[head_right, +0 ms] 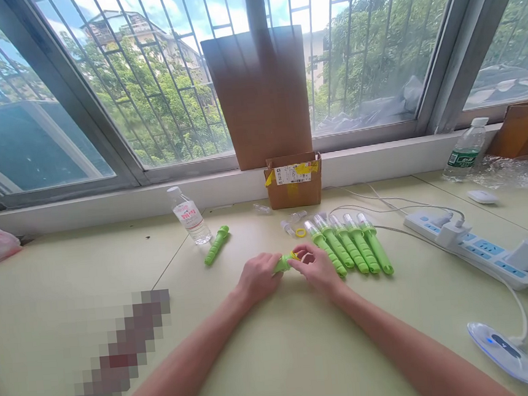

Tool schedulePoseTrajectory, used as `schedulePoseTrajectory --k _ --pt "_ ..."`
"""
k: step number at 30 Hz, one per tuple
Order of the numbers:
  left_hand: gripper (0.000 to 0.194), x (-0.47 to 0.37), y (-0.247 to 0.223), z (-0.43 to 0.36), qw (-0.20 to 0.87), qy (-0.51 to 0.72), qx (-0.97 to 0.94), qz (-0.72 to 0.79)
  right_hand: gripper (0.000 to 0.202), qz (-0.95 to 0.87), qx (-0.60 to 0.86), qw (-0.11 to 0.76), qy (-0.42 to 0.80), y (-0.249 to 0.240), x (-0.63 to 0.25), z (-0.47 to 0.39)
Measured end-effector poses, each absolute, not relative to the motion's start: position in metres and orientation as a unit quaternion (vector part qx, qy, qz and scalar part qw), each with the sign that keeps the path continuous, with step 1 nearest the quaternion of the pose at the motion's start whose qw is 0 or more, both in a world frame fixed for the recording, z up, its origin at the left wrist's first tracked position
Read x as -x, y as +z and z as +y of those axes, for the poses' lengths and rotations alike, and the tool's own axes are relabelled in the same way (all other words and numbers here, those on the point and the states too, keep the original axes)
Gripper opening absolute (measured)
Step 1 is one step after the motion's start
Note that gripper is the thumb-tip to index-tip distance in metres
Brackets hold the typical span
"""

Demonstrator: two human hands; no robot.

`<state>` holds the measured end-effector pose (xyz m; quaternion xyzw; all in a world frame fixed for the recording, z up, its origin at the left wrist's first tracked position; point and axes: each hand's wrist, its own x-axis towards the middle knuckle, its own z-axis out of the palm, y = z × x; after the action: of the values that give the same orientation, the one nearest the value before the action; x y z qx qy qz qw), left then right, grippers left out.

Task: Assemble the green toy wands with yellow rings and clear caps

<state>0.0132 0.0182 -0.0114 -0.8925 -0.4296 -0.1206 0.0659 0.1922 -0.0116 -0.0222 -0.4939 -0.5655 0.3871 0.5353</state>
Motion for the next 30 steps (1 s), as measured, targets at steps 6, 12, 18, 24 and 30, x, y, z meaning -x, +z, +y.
schedulePoseTrajectory --k 6,12,18,24,30 --pt "0.02 -0.0128 -0.0141 0.0197 0.085 -0.137 0.891 -0.425 0.031 -0.621 0.496 0.541 0.275 -0.0215 -0.1913 -0.0153" --pt "0.019 -0.0124 -0.0158 0.0204 0.096 -0.149 0.89 -0.42 0.03 -0.634 0.504 0.529 0.256 -0.0216 -0.1903 -0.0169" --pt "0.021 -0.0126 -0.0162 0.0206 0.093 -0.152 0.887 -0.426 0.032 -0.644 0.501 0.522 0.249 -0.0207 -0.1897 -0.0185" --pt "0.019 -0.0132 -0.0181 0.0206 0.101 -0.171 0.883 -0.424 0.024 -0.659 0.488 0.532 0.212 -0.0183 -0.1874 -0.022" --pt "0.018 -0.0136 -0.0196 0.0207 0.111 -0.185 0.877 -0.429 0.023 -0.66 0.481 0.536 0.215 -0.0206 -0.1878 -0.0206"
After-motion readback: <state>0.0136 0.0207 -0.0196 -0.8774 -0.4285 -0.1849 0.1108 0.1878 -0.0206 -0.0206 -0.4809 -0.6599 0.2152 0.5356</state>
